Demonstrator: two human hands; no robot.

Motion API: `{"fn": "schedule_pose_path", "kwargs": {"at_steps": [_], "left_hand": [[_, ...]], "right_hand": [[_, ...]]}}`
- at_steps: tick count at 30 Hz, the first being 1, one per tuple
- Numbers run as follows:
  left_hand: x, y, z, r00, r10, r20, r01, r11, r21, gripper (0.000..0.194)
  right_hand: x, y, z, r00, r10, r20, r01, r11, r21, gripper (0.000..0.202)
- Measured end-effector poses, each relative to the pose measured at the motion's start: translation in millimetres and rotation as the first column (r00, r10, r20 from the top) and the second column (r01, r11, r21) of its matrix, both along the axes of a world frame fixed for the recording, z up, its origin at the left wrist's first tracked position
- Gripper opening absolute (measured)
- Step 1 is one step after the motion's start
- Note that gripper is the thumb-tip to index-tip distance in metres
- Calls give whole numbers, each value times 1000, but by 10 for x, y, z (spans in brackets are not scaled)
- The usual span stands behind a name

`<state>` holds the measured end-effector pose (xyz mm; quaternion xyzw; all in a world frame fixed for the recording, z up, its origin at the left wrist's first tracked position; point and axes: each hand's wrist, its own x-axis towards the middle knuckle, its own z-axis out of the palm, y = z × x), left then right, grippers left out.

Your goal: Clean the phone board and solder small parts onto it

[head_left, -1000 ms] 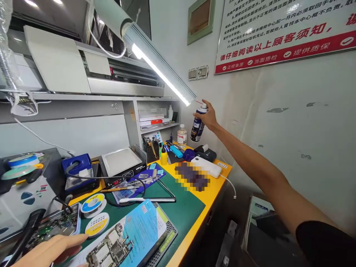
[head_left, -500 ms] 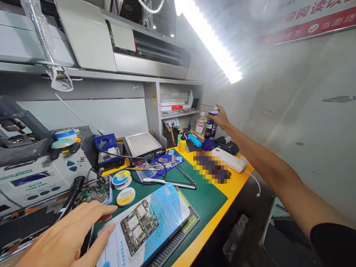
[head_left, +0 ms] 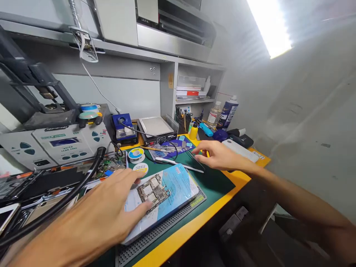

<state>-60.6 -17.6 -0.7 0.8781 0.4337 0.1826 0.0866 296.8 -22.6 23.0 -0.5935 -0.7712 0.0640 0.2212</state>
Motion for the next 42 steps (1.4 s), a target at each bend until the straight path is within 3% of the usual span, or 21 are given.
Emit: {"fn": "schedule_pose_path", "kwargs": {"at_steps": [5,8,12,17,21,24,31,42], "left_hand": [[74,-95,27,990,-89,-109,82,995,-61,43],[79,-125,45,991,-93,-95,89,995,-46,35],[83,-141,24,992,-103,-78,101,995,-26,31],[129,-159,-39,993,-98,-70,98,995,-5,32],[143,-179,-67,993,-94,-75,95,996,2,31],[132,-183,-92,992,-82,-97,88,995,53,36],[137,-172,-112,990,-52,-132,65,993,102,54],[156,-190,-36,993,-21,-115,21,1000,-6,57]], "right_hand": [[-355,-54,-232,976,148,157,-119,976,-182,27],[-367,-42,-241,965,168,204,-124,969,-213,27],[-309,-175,-169,972,102,213,-67,984,-166,17],[-97,-589,3,996,6,94,8,989,-151,31],[-23,-962,73,990,65,-122,-99,952,-290,35],[-81,-1109,12,982,54,-180,-101,960,-261,35],[-204,-1017,-262,976,162,-144,-177,980,-94,32],[-202,-961,-297,961,216,-174,-223,974,-27,34]]}}
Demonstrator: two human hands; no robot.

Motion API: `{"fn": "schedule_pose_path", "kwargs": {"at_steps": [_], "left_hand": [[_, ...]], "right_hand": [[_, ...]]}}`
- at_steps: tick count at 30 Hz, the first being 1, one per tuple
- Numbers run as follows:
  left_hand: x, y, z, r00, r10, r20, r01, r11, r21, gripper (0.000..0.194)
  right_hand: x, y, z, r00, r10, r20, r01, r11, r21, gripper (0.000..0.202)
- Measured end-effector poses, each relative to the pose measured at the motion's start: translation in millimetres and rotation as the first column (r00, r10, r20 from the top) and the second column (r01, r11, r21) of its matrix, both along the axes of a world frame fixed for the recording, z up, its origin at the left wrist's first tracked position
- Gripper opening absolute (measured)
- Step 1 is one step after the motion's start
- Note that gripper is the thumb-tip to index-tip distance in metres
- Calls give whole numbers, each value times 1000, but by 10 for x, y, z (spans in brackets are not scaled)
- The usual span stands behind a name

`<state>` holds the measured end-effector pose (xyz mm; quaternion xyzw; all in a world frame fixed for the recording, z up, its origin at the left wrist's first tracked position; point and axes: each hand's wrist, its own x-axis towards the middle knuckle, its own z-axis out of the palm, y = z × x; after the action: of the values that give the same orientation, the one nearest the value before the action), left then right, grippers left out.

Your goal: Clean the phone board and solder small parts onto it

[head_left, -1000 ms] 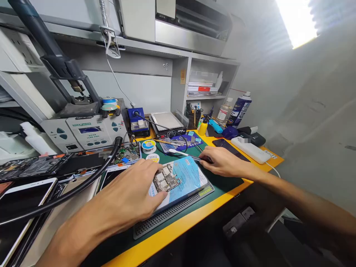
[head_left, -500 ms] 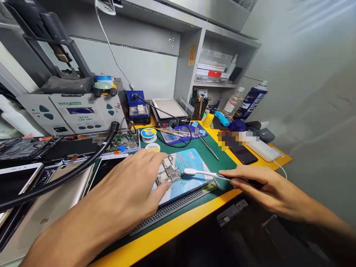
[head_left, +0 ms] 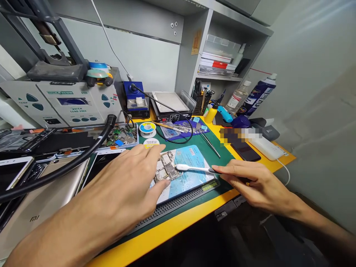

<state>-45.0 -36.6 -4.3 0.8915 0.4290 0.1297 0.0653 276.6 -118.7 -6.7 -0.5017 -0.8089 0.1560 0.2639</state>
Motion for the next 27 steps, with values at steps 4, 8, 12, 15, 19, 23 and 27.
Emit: {"fn": "schedule_pose_path", "kwargs": {"at_steps": [4,8,12,15,19,23,27], "left_hand": [[26,9,9,1000,7,-20,-7,1000,-11,57],[43,2,29,999,19,-35,-19,1000,-10,61],[32,-29,74,1000,6,-24,-6,1000,0,55],[32,-30,80,1000,-7,-13,7,1000,-1,56],[40,-8,52,1000,11,-23,-12,1000,-16,58],[38,5,45,1000,18,-5,-18,1000,-25,58],[26,-4,56,999,18,39,-17,999,-34,60]], "right_hand": [[7,25,-19,1000,9,7,-9,1000,-8,33],[18,32,-23,1000,25,2,-25,999,38,36],[19,27,-23,999,41,13,-41,998,37,34],[15,36,-74,1000,22,0,-22,997,70,35],[45,27,-124,997,-71,-27,73,996,58,31],[87,-45,-84,982,-182,-42,182,983,-6,24],[48,-77,-103,997,-73,-40,74,997,22,29]]}}
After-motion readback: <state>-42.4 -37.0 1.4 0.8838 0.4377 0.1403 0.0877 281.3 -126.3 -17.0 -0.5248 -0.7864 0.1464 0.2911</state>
